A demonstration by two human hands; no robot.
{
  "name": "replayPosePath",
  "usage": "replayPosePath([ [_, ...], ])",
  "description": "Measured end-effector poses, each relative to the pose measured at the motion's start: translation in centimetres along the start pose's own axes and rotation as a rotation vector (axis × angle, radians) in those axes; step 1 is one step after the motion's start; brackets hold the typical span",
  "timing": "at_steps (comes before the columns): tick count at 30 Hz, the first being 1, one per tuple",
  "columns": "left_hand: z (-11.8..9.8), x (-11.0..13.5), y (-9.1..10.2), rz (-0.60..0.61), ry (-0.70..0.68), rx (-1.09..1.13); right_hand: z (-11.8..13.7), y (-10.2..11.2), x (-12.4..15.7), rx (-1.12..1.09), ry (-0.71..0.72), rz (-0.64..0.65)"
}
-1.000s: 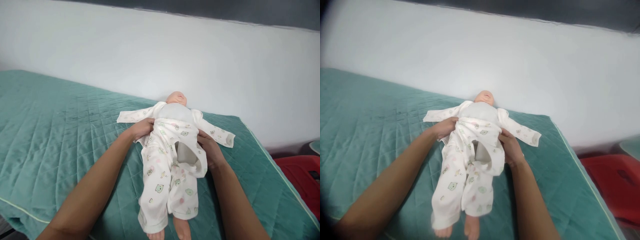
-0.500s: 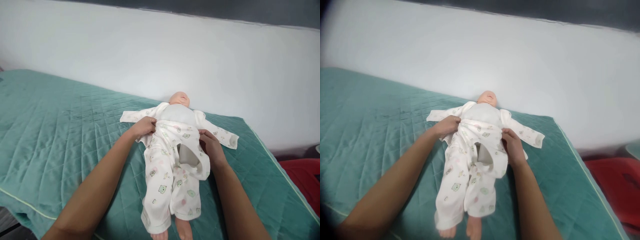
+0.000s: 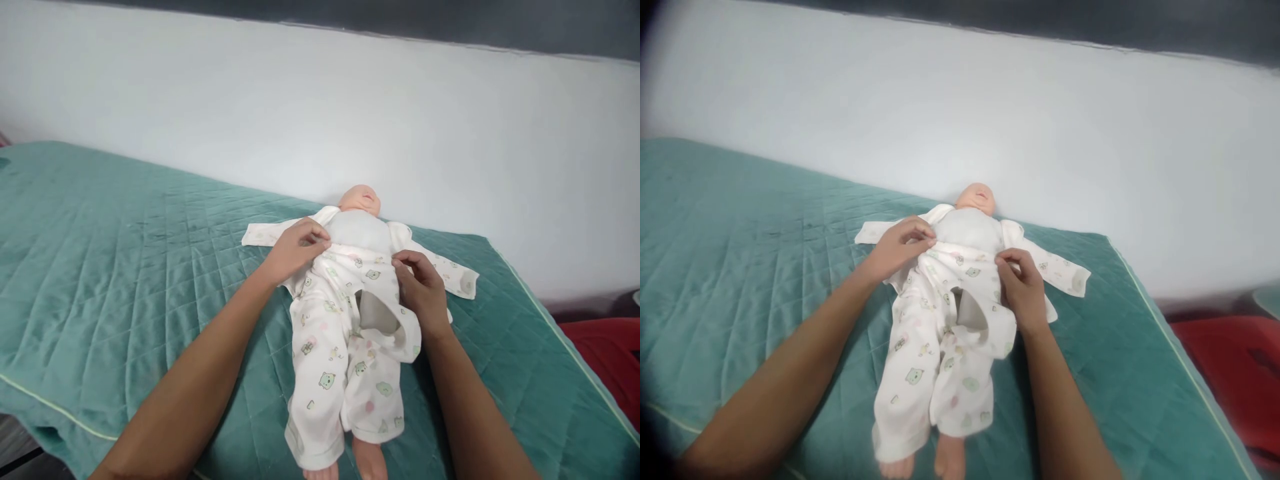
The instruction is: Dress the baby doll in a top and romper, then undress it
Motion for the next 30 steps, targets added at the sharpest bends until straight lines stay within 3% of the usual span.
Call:
replayPosePath([
  [3,-0.5,-0.1,-0.5,0.097,-0.046,-0.049,-0.4,-0.5,0.0,-0.036,-0.087,0.111],
  [9,-0.4,0.1,-1.2,0.311,0.032,-0.036,-0.8,-0.9,-0.1,-0.035,-0.145,0.290],
  [16,-1.0,0.0,-1.4,0.342,-0.004,-0.077,1.2,-1.2,-0.3,0.144,0.095,0.375],
  [25,-1.0,-0.1,-1.8,0.383,-0.032,-0.157,1.9,-1.5,-0.3,0.243,0.220,0.471],
  [30,-1.3,-0.6,-1.8,0.333,-0.106,-0.269,2.1,-1.7,-0.2,0.299,0.268,0.347],
])
Point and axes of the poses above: each hand's wrist, its own x-axis away from the middle knuckle, its own y-axis out of the back of the hand, z = x × y, the point moved 7 cm from there along -x, towards the middle knuckle, and after that the axes turned 8 degrees about z, right-handed, at the moved point
